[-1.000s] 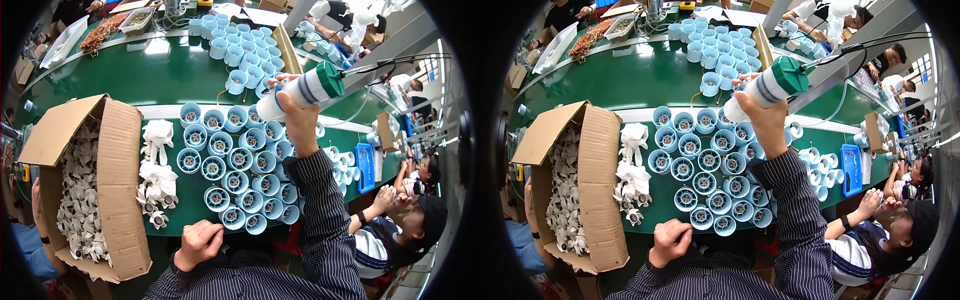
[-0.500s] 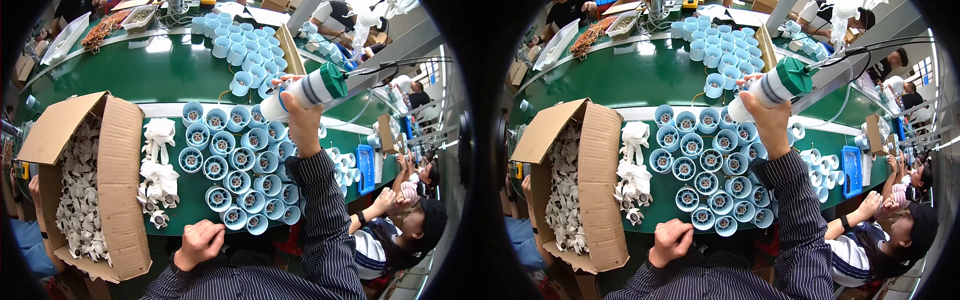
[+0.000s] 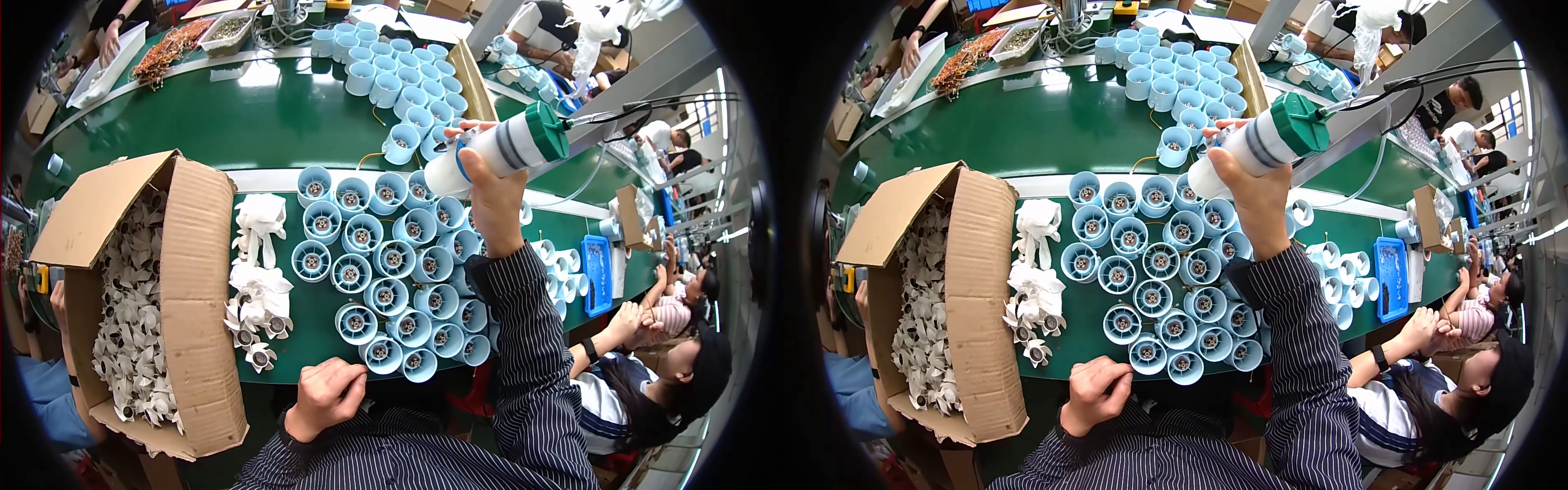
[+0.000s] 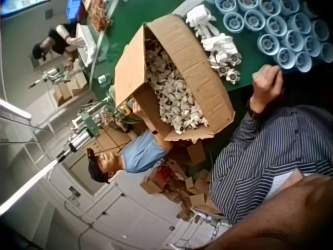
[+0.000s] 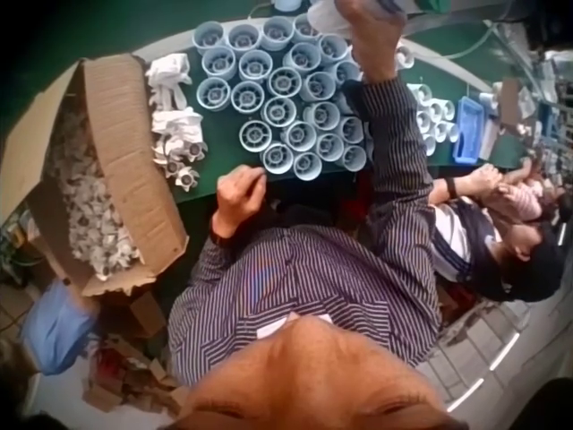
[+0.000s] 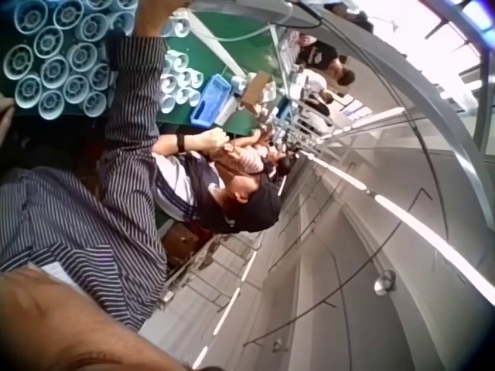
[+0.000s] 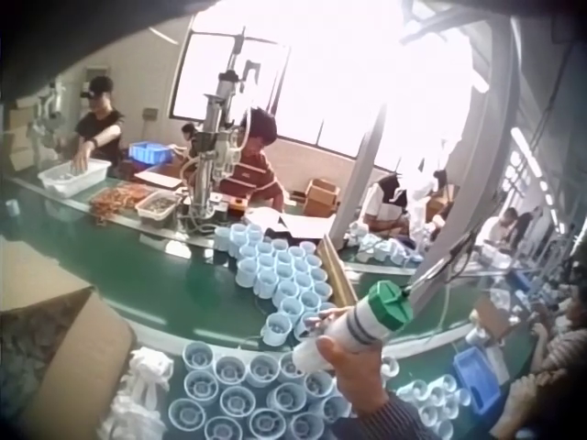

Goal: The person picks up a fan housing from a box on the floor and places it on the table, then retrieves a fan blade from a cardboard box and inserts it into the housing. Finally, they use a handheld dispenser to apply a substance to the center of the fan.

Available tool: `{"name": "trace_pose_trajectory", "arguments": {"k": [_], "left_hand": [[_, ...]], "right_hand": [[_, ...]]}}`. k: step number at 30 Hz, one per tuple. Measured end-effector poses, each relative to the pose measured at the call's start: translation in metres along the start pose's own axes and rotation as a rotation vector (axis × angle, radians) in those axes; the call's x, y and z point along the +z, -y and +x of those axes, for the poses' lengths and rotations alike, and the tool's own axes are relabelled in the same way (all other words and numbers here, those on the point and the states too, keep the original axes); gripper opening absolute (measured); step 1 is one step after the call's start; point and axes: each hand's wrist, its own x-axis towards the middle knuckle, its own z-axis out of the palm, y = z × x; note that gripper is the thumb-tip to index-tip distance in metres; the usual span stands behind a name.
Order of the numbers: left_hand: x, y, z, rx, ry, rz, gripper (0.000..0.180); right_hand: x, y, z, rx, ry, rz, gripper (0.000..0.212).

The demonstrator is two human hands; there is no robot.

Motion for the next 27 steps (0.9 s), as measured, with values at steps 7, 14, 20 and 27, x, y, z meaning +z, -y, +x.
{"name": "trace_pose_trajectory", "arguments": {"k": [7,14,20,27], "left_hand": [[-0.002,-0.001,0.001,-0.008,0.026,0.018,0.015],[-0.002,0.0,0.0,-0.001,0.031,0.024,0.015],[0.001,0.0,-0.001,-0.002,0.012,0.02,0.015],[0.002,0.001,-0.001,0.002,-0.01,0.008,0.014]], "right_hand": [[0.0,0.023,-0.016,-0.008,0.034,0.045,0.047],[-0.001,0.025,-0.044,0.044,0.101,0.103,0.049],[0.003,0.013,-0.046,0.038,0.107,0.109,0.05],[0.002,0.012,-0.047,0.043,0.093,0.101,0.05]]}}
